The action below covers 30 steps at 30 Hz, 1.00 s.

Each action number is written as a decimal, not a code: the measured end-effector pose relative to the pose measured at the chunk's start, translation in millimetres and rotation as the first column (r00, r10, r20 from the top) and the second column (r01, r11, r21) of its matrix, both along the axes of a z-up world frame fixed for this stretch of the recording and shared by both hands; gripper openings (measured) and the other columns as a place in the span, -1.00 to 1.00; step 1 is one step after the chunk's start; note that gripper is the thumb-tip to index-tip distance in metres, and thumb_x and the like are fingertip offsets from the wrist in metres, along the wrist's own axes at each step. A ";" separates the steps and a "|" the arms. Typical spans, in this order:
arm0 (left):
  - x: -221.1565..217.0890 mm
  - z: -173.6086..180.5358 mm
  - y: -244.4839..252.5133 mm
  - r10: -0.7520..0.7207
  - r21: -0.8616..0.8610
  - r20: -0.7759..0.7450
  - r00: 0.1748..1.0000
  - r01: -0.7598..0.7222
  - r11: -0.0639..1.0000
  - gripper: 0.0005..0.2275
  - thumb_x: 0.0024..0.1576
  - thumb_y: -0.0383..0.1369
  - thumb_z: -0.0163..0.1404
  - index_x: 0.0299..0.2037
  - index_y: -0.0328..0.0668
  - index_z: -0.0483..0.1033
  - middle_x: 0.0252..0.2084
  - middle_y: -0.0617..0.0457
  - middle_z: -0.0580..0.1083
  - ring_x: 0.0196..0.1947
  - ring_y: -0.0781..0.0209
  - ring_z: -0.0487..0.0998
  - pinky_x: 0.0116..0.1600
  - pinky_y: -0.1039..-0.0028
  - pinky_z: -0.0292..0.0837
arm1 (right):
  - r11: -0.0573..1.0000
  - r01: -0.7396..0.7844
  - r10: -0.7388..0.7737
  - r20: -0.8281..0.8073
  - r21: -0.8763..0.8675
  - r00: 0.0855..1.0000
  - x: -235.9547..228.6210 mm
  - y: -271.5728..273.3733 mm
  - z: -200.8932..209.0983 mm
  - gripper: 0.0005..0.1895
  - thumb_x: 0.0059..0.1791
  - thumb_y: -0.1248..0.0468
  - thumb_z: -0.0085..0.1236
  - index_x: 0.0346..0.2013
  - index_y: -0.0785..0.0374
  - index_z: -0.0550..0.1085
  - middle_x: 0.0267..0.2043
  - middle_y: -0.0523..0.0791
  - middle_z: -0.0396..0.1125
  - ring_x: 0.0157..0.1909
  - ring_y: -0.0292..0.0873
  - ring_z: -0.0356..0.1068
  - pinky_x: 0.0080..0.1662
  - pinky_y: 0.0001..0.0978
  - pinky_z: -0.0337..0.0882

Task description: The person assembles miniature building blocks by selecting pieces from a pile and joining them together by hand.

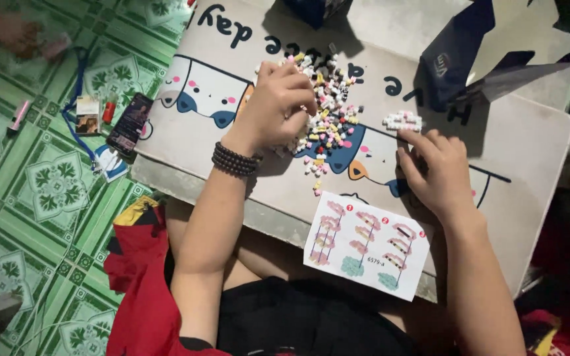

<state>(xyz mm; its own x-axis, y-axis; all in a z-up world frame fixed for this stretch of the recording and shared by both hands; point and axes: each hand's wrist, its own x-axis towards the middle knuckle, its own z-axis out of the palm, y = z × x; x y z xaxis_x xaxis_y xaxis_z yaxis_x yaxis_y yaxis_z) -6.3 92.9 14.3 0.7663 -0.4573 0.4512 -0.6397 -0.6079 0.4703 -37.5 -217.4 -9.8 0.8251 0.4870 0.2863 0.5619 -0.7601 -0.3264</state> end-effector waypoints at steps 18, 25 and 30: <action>5.4 -10.2 -7.4 0.096 0.223 0.125 0.987 -0.123 0.967 -0.89 0.16 -0.34 -0.01 -0.34 -0.18 0.39 -0.19 0.02 0.31 -0.18 0.05 0.21 -0.17 0.25 0.06 | 0.988 -0.134 0.136 -0.016 0.073 0.991 -4.3 1.8 10.9 -0.82 -0.01 0.41 0.02 -0.13 0.28 0.47 -0.36 -0.07 0.24 -0.35 -0.06 0.08 -0.21 -0.26 0.10; -12.8 -7.6 -71.1 -0.094 -0.338 -0.045 0.995 0.073 0.938 -0.81 0.16 -0.20 -0.14 -0.35 -0.06 0.45 -0.24 0.15 0.34 -0.13 0.21 0.26 0.08 0.31 -0.04 | 0.956 -0.211 0.183 0.148 0.202 0.972 -10.4 14.2 19.1 -0.82 0.00 0.39 0.14 -0.16 0.47 0.45 -0.39 0.03 0.25 -0.38 -0.05 0.16 -0.25 -0.23 0.12; -22.1 -23.3 -94.6 -0.153 -0.210 0.019 0.988 0.154 0.965 -0.88 0.10 -0.22 -0.02 -0.42 0.04 0.37 -0.28 0.29 0.30 -0.21 0.29 0.21 -0.12 0.41 -0.01 | 0.928 -0.138 0.158 -0.030 0.346 0.987 -11.7 9.7 5.4 -0.83 -0.11 0.36 0.25 -0.24 0.28 0.50 -0.50 -0.14 0.30 -0.42 -0.12 0.23 -0.24 -0.33 0.24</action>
